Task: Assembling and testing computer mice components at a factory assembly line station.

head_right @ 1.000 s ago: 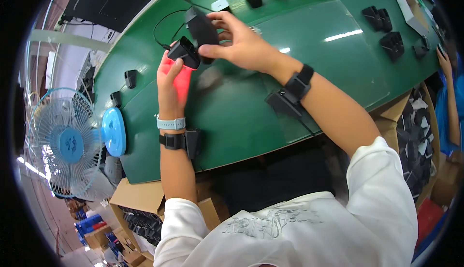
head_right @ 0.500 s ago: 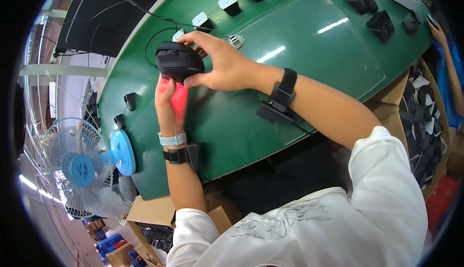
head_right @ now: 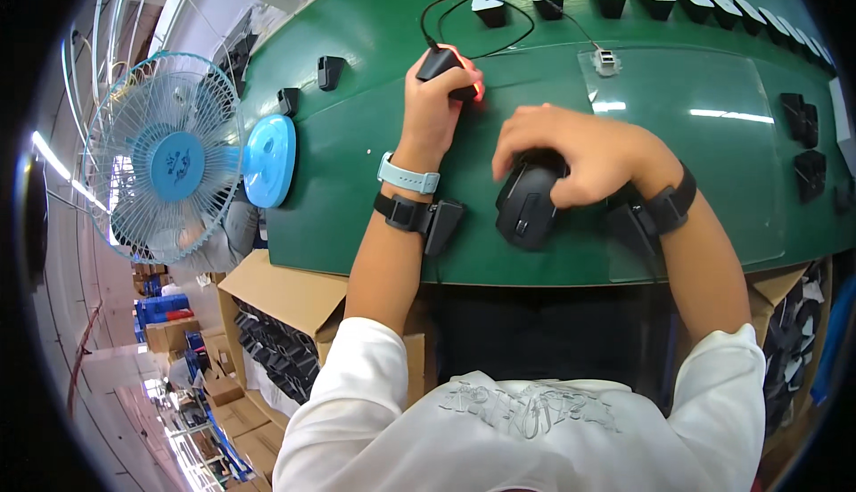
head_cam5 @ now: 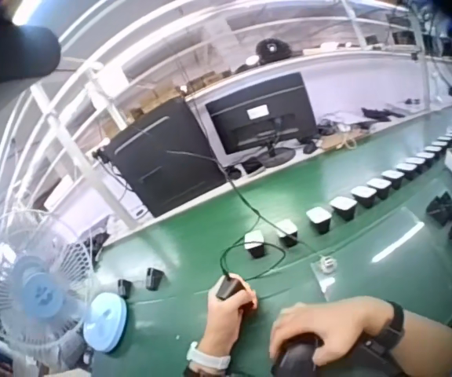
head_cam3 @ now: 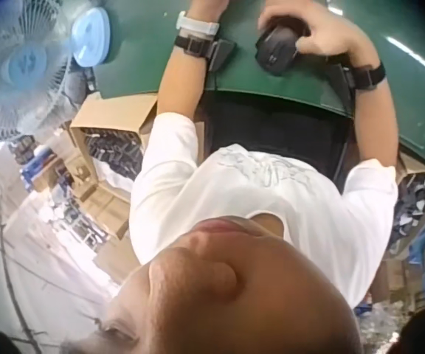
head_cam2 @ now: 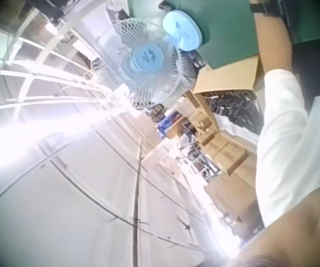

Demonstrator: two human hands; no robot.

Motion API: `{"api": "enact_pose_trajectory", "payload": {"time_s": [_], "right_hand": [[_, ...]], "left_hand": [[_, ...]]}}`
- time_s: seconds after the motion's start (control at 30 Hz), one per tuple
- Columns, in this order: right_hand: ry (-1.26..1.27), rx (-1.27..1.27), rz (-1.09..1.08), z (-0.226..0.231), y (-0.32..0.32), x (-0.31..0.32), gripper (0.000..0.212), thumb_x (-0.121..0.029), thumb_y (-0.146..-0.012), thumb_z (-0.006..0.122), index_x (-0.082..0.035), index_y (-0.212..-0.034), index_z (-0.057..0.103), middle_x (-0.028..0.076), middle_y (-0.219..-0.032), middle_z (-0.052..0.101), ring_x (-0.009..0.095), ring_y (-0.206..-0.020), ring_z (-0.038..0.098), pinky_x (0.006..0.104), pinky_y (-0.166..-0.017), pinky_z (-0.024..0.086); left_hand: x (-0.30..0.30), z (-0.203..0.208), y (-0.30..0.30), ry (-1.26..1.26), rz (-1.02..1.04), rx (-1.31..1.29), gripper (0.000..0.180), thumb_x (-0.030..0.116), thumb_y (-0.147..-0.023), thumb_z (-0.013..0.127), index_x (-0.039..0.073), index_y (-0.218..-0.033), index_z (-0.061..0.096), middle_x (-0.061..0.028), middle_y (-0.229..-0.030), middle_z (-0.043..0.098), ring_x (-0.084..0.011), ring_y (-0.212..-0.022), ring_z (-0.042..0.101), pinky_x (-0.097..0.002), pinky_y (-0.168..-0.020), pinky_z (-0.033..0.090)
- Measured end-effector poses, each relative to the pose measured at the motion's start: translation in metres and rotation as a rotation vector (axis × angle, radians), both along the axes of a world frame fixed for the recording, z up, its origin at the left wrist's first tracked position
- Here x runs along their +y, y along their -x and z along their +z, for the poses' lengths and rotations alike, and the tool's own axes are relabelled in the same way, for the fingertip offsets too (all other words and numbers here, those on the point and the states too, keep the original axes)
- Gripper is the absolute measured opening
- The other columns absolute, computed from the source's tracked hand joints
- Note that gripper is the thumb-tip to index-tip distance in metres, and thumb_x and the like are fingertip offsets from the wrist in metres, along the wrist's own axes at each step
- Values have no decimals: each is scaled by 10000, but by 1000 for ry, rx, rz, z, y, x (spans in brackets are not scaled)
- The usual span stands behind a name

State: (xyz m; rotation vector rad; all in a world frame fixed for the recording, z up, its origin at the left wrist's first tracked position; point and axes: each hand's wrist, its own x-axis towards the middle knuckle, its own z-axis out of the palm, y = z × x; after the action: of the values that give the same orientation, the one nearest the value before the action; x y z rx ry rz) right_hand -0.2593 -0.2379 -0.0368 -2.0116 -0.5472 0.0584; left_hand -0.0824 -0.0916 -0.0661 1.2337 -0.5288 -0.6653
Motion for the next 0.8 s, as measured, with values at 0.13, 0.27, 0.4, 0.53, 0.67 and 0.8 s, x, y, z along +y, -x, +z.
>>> {"api": "enact_pose_trajectory", "payload": {"time_s": [0.13, 0.27, 0.4, 0.53, 0.67, 0.8], "right_hand": [[-155, -98, -425, -10, -5, -5, 319, -46, -649, 611, -30, -965, 646, 52, -923, 641, 197, -874, 596, 316, -831, 488], [-346, -115, -677, -19, -13, 4, 297, -48, -826, 690, -40, -1116, 628, 25, -953, 624, 122, -888, 584, 279, -822, 489], [-350, -170, -736, -24, -21, 11, 308, -106, -886, 725, -36, -1171, 632, 25, -982, 628, 117, -920, 596, 278, -824, 496], [-415, -138, -809, -38, -25, 9, 237, -127, -931, 723, -18, -1129, 651, 45, -993, 688, 115, -916, 665, 267, -831, 526], [-287, -157, -920, -33, -26, 7, 160, -145, -980, 685, -8, -1056, 652, 46, -916, 715, 110, -850, 676, 257, -795, 535], [-482, -162, -1029, -51, -31, -16, 197, -218, -1060, 581, -28, -1008, 571, 32, -839, 638, 101, -744, 588, 262, -670, 485]], "left_hand": [[-5, -1, 9, -64, -104, -193, 241, -21, -731, 707, 33, -921, 570, -51, -796, 628, -154, -681, 597, -295, -621, 487], [-7, -7, 12, -138, -88, -540, 317, 15, -682, 766, 28, -932, 572, -14, -799, 607, -97, -685, 551, -266, -610, 469], [-13, -4, 22, -68, -76, -658, 295, 116, -676, 774, 22, -876, 580, -50, -713, 602, -114, -641, 509, -309, -572, 456], [-17, -5, 33, -76, -69, -834, 302, 118, -690, 758, -1, -917, 597, -176, -757, 627, -269, -644, 607, -356, -619, 500], [-20, 0, 39, -129, 8, -896, 332, 102, -684, 733, -32, -912, 532, -260, -744, 600, -444, -688, 604, -430, -610, 503], [-15, 5, 31, -210, 148, -971, 324, 113, -687, 718, -34, -872, 497, -284, -770, 619, -506, -792, 620, -524, -718, 516]]}}
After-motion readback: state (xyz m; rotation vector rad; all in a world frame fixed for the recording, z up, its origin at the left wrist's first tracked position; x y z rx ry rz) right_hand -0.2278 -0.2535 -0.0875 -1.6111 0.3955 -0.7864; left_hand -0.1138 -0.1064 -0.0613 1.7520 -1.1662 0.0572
